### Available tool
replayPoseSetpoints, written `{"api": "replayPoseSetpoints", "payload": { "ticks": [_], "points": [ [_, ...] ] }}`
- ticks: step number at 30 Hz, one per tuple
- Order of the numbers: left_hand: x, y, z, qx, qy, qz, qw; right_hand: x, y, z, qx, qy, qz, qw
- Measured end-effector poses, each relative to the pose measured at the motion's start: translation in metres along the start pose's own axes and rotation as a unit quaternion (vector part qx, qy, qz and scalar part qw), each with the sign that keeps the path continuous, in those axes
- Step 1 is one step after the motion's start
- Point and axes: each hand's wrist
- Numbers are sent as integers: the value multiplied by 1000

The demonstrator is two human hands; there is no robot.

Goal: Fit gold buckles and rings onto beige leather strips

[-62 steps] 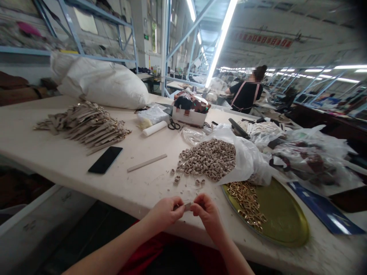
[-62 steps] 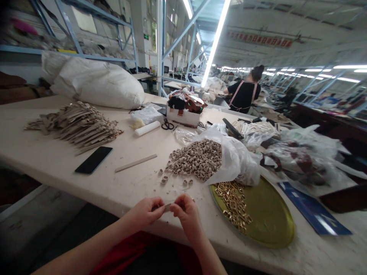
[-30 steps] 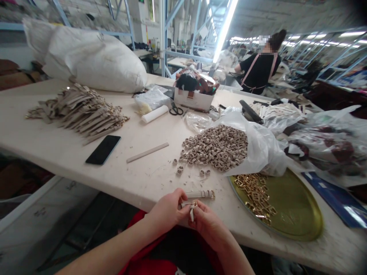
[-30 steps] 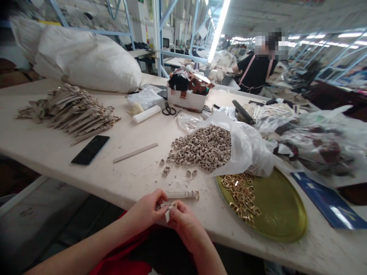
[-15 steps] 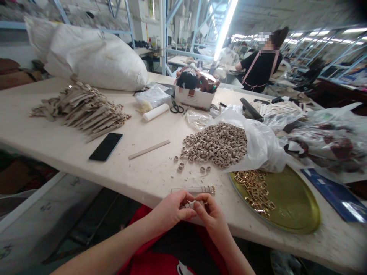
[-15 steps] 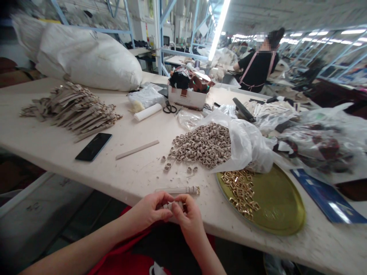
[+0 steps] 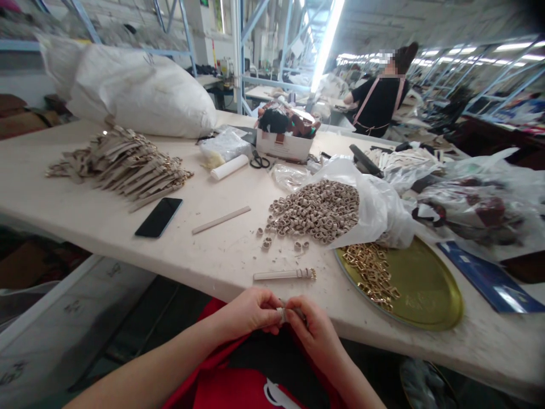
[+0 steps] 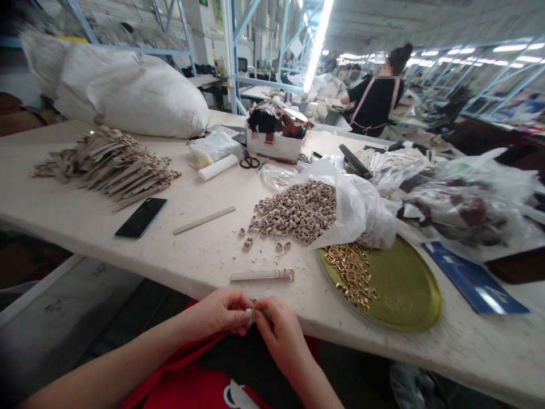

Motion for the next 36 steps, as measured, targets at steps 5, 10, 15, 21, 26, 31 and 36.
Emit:
{"api": "replayPoseSetpoints", "payload": {
  "ticks": [5,10,15,21,26,31,36],
  "points": [
    [-2,-3,11,5,-4,10,1000,2,5,2,-22,-33,38,998],
    [-3,-10,9,17,-42,9,999,7,5,22,64,-159,123,977],
    [2,-11,-3,-55,-157,-7,986,6,2,27,113,-110,120,980],
    [0,-22,1,-39,-224,19,974,9,-2,27,142,-91,120,978],
    [7,-24,-8,-84,-157,-7,984,11,-8,24,130,-85,106,982],
    [11,-25,-13,-80,-149,-24,985,14,-16,26,141,-83,93,982],
    [7,-29,-10,-72,-203,-5,977,16,-15,24,110,-51,87,989]
  ]
}}
Point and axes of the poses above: each hand's wrist, its own y-axis away from the middle knuckle, its own z-axis out of the palm, x = y × z, and after that the axes turned 11 degrees about z, right-handed
